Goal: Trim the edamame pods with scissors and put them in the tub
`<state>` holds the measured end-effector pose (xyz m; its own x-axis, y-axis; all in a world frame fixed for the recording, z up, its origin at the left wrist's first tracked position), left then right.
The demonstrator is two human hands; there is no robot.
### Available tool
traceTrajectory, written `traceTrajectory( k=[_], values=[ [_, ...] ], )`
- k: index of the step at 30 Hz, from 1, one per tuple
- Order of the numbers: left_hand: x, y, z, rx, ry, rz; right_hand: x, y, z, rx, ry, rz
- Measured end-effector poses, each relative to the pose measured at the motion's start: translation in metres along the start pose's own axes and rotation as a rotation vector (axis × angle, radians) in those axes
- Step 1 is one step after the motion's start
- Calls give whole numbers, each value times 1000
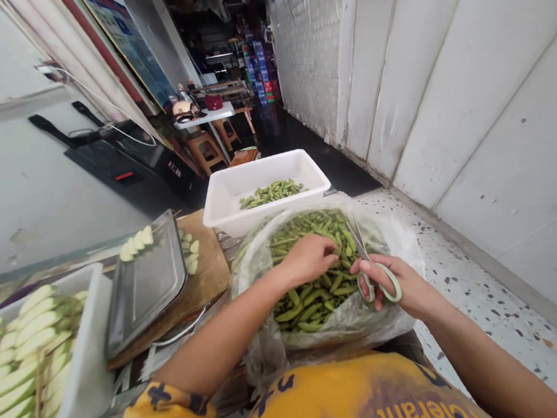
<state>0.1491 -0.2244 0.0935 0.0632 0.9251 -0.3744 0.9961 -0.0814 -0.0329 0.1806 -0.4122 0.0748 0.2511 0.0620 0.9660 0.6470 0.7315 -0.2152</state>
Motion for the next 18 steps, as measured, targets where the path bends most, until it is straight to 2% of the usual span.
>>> traceTrajectory(
  k=[3, 5, 8, 14, 18],
  values=[
    [3, -6, -10, -16, -366, -91, 0, 0, 1, 30, -50, 19],
    [5, -11, -13, -74, -503, -186, 0, 0, 3, 60, -84, 32],
    [5, -16, -12, -179, -528, -280, 0, 2, 6, 90, -123, 45],
    [4, -17, -7, -214, -489, -281, -3, 4, 11, 150, -208, 21],
    [2, -19, -4, -235, -483, -309, -5, 4, 12, 143, -218, 13]
  ],
)
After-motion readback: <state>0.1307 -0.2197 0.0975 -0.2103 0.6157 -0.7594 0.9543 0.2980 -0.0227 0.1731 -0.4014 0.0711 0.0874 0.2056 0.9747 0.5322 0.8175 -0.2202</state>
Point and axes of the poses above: each hand's wrist, its own y-axis towards the middle knuckle, its own z-axis out of the palm, x = y × z, the point moved 1 cm from there along y, towards the middle knuckle, and after that the axes turned 10 degrees about y, right-handed, at the moved point
